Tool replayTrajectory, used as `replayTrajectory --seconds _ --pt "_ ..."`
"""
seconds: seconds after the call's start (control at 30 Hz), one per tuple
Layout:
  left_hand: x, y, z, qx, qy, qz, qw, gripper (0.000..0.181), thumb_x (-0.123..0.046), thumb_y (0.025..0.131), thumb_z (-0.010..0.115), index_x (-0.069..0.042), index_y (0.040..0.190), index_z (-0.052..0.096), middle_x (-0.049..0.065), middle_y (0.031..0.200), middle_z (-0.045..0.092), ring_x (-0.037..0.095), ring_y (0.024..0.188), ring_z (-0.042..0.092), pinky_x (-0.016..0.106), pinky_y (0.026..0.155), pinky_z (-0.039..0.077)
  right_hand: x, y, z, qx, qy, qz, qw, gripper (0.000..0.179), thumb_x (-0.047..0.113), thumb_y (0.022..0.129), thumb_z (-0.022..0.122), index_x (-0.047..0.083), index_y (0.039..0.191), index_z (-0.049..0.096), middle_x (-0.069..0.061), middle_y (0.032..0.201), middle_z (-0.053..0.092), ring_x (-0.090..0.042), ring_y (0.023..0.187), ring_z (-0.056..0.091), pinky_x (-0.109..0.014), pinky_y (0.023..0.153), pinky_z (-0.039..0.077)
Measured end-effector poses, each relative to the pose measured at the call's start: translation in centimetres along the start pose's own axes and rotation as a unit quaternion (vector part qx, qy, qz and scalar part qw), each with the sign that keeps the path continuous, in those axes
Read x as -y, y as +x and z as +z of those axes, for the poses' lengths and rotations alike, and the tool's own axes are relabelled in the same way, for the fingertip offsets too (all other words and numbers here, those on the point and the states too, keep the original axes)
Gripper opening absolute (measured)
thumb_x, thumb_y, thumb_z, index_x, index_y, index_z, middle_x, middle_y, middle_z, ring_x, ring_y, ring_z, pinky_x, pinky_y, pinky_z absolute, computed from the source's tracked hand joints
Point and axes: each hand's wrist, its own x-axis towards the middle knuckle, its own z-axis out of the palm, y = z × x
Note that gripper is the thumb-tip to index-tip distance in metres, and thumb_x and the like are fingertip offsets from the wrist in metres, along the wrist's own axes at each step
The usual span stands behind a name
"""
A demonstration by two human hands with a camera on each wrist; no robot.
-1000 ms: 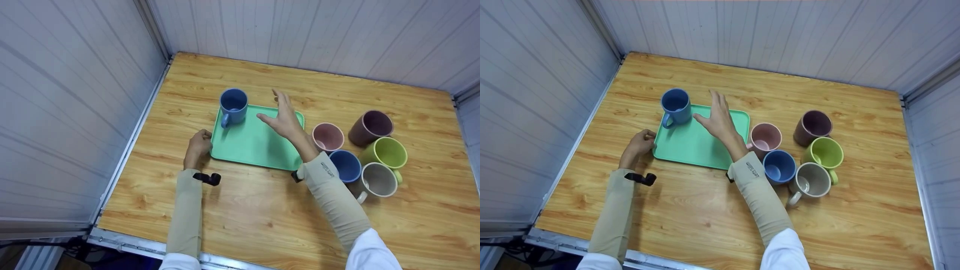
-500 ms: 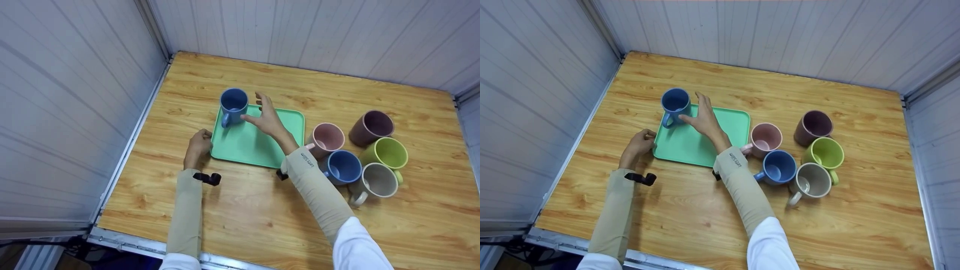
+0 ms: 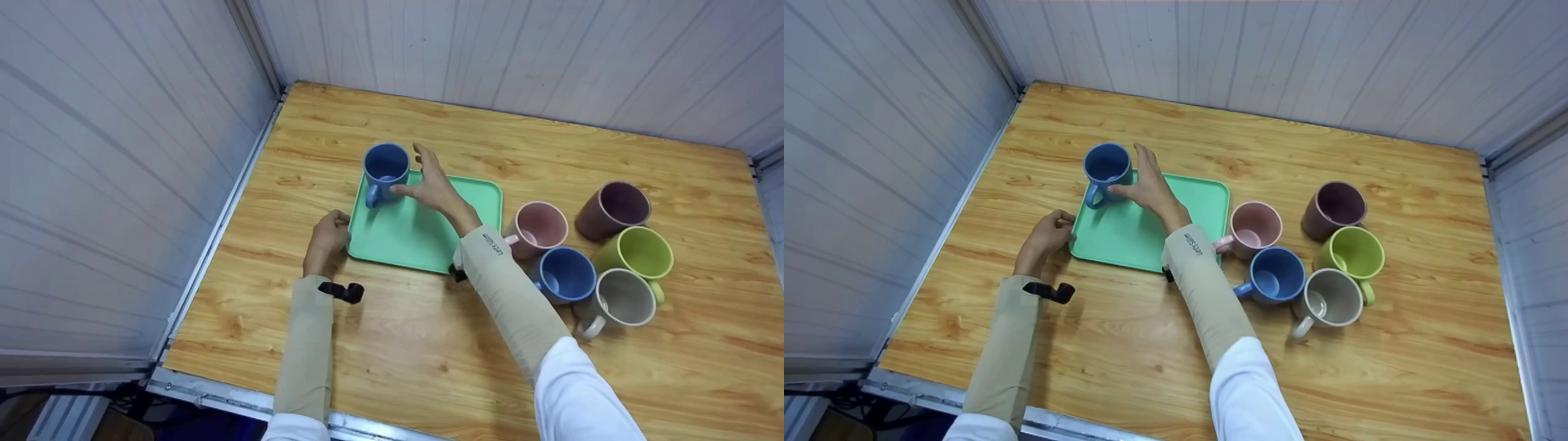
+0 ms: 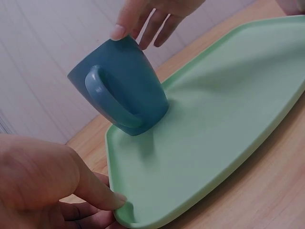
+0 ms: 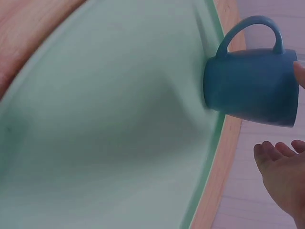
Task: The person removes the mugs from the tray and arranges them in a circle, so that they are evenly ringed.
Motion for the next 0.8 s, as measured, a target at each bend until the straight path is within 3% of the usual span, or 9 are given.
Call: replayTrajectory --seconds 0.2,0.43,0.63,0.8 --pt "0.0 0.0 -0.2 -0.007 -0.001 -0.001 1.0 0.035 -0.002 0.091 0.04 -0.006 0.124 0.053 0.014 0.127 0.056 0.028 0.117 0.053 0.041 0.097 0.045 1.1 0.9 -0.2 0.027 -0.033 -0.018 0.9989 0.109 0.042 0.077 0.078 0.019 0.154 0.005 -0.002 0.16 0.011 -0.019 0.146 0.016 -0.041 0.116 0.024" --pt "0.0 -0.1 -0.2 -0.006 -0.012 0.006 0.9999 0.034 -0.002 0.091 0.04 -0.006 0.123 0.053 0.014 0.127 0.056 0.029 0.117 0.052 0.042 0.097 0.044 2.0 2.0 0.0 0.055 -0.067 -0.044 0.9952 0.111 0.038 0.076 0.08 0.019 0.155 0.003 -0.005 0.161 0.008 -0.025 0.145 0.019 -0.045 0.116 0.022" --pt "-0.1 -0.2 0.1 -0.008 -0.005 0.008 0.9999 0.033 -0.004 0.093 0.04 -0.006 0.123 0.054 0.015 0.128 0.056 0.029 0.115 0.054 0.041 0.094 0.045 2.2 2.7 0.1 0.077 -0.093 -0.058 0.991 0.111 0.034 0.077 0.079 0.022 0.155 0.001 -0.002 0.162 0.004 -0.021 0.147 0.011 -0.041 0.118 0.017" --pt "-0.1 -0.1 0.1 -0.013 0.001 0.006 0.9999 0.033 -0.004 0.093 0.039 -0.007 0.122 0.055 0.014 0.126 0.057 0.028 0.11 0.054 0.04 0.091 0.046 2.4 3.1 0.0 0.083 -0.11 -0.066 0.9882 0.106 0.033 0.078 0.078 0.017 0.155 0.007 -0.003 0.161 0.011 -0.021 0.147 0.013 -0.041 0.118 0.017"
